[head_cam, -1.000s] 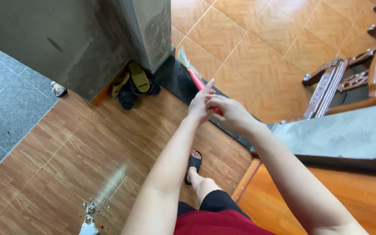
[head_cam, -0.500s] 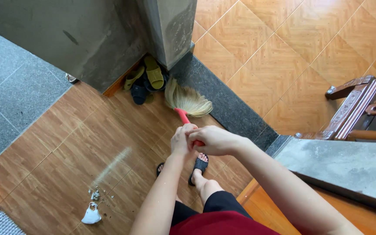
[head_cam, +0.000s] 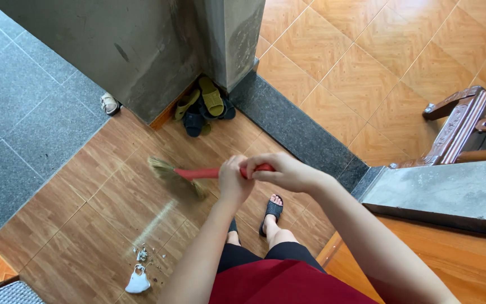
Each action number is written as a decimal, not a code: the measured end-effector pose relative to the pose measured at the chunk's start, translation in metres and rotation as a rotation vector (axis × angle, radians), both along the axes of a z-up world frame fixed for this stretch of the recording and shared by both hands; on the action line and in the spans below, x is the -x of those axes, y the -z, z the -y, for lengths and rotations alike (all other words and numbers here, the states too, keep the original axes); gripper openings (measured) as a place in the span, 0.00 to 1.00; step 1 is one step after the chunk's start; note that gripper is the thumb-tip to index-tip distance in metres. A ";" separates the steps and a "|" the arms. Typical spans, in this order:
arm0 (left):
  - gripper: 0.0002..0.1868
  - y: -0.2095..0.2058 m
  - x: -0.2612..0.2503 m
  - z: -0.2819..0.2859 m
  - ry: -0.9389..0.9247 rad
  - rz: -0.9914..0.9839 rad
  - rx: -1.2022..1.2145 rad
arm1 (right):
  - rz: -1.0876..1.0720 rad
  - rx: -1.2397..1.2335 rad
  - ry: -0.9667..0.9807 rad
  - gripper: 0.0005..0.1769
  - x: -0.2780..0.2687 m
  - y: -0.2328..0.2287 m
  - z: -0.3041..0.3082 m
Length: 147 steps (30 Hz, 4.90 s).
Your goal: The recorder is sweeping a wood-paneled floor and tiled entryway using a hand broom.
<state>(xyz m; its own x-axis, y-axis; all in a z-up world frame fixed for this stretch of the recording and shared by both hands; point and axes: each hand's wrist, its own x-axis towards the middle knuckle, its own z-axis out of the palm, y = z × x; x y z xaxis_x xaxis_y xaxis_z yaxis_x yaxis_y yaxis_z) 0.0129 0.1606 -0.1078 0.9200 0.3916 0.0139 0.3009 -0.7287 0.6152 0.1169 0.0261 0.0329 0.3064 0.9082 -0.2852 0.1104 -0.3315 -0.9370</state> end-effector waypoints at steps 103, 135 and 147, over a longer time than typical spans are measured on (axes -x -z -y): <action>0.08 0.037 0.103 -0.562 -0.726 0.130 0.363 | 0.087 -0.152 -0.408 0.08 0.067 0.084 -0.637; 0.15 -0.030 0.333 -0.176 -2.480 -0.025 0.160 | -0.376 -0.957 -2.414 0.10 0.432 0.073 -0.488; 0.35 0.105 0.371 -0.112 -2.593 0.050 0.661 | 0.513 -0.338 -2.202 0.18 0.487 0.145 -0.540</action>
<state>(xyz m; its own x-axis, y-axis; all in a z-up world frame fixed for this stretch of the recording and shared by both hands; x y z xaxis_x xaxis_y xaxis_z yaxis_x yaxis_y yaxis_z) -0.3582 0.2730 -0.2124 -0.8891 0.0591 -0.4539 -0.2078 0.8314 0.5154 -0.3704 0.5665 -0.1120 -0.9190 -0.1799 -0.3509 0.1289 0.7040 -0.6984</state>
